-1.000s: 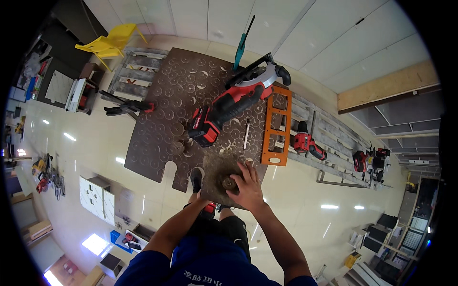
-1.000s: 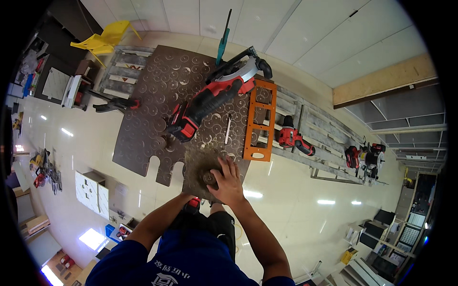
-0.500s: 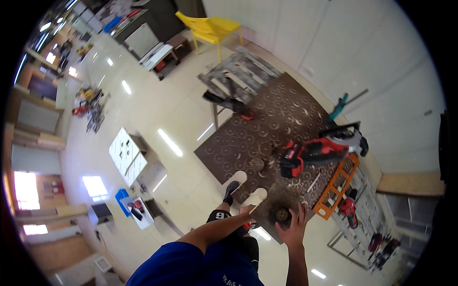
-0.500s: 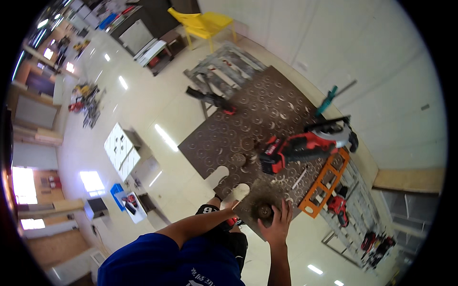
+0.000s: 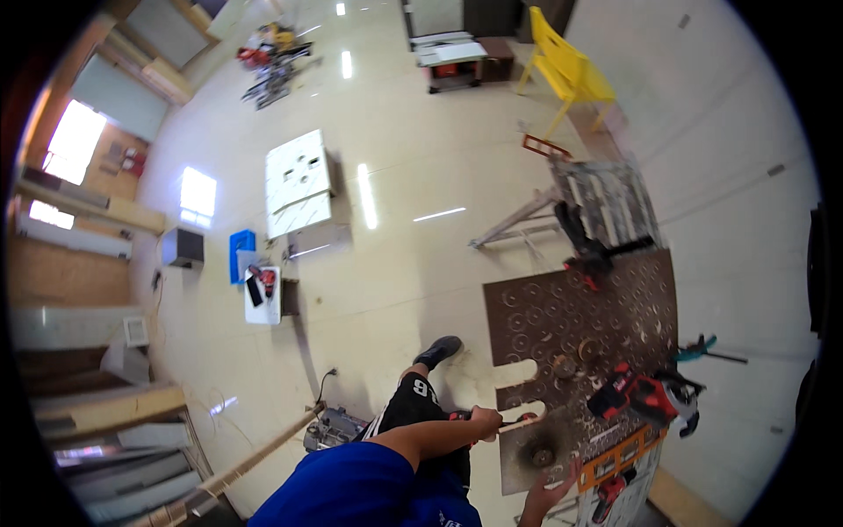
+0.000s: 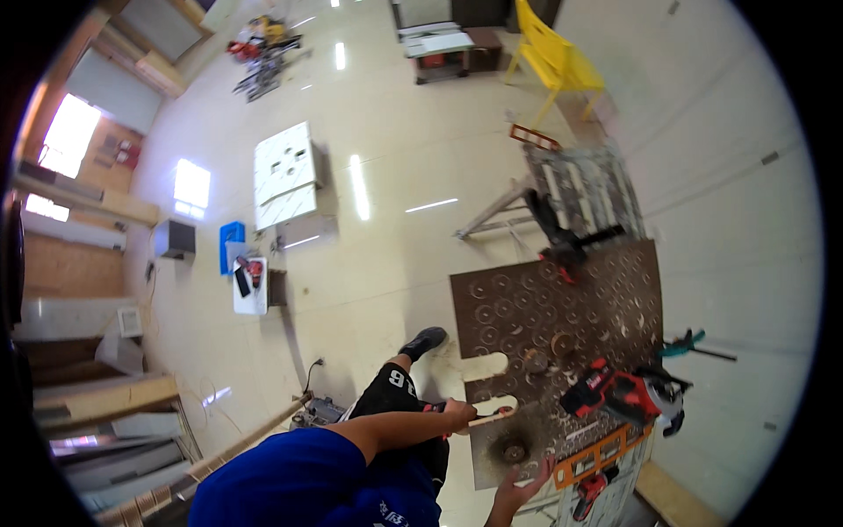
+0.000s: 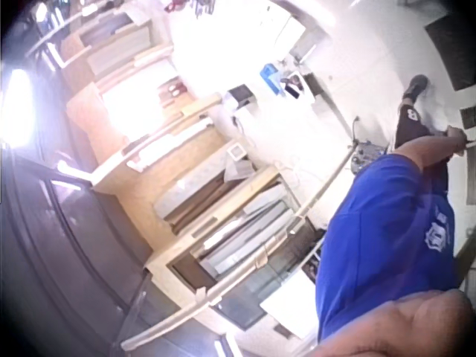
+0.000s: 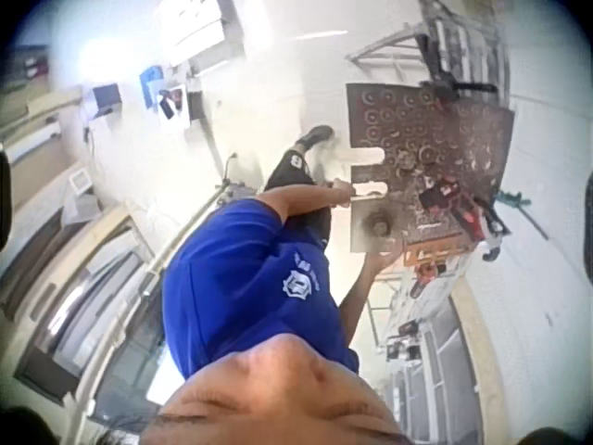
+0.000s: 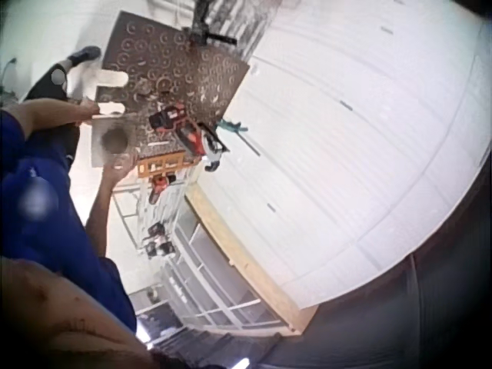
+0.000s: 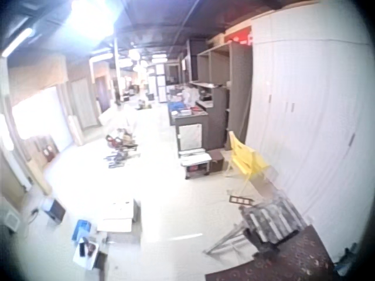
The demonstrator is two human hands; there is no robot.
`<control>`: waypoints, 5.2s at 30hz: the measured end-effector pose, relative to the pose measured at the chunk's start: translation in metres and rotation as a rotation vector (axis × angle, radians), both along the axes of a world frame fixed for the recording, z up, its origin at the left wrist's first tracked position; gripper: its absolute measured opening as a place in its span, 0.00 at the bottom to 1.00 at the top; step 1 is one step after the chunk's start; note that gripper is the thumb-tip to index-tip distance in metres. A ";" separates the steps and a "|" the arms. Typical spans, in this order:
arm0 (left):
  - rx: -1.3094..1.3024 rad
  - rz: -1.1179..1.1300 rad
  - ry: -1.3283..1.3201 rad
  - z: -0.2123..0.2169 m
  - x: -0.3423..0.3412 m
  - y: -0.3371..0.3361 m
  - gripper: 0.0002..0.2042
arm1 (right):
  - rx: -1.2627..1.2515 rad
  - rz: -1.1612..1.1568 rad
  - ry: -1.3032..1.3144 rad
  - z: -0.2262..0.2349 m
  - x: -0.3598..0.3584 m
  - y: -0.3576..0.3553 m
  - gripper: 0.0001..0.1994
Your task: The person uses a red cordless drill with a hole saw attachment to cut circular holes into a large patterned board. They position the drill at marked spots, operate the tool to cut through the material, and remove the resulting circular plugs. The person repeats this process for multiple holes across the board's surface.
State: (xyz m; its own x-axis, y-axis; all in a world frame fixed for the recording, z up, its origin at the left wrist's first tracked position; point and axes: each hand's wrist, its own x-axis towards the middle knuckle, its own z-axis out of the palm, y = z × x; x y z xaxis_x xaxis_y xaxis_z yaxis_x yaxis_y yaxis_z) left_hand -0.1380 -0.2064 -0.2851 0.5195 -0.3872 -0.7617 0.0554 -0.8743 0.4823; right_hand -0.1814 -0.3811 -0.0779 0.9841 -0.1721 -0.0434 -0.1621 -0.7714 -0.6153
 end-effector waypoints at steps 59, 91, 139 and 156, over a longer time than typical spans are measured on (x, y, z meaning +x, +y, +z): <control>-0.138 0.034 -0.062 0.003 0.005 0.018 0.14 | -0.043 0.052 -0.101 0.017 0.006 -0.010 0.31; -0.400 0.317 -0.156 -0.046 -0.053 0.012 0.33 | 1.086 -0.937 0.227 -0.080 -0.085 -0.029 0.20; -0.663 0.032 -0.621 0.003 -0.022 -0.010 0.29 | 0.064 -0.017 -0.054 0.015 0.003 -0.019 0.29; -0.627 0.078 -0.636 0.009 -0.028 0.006 0.28 | -0.112 0.051 -0.109 0.018 0.018 -0.020 0.21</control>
State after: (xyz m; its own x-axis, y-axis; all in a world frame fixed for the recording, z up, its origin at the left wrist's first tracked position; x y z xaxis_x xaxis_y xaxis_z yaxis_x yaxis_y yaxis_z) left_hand -0.1663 -0.2007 -0.2763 0.8135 -0.5813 0.0183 -0.3366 -0.4451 0.8298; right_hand -0.1639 -0.4008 -0.0603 0.9896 -0.1192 0.0806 -0.0576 -0.8415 -0.5371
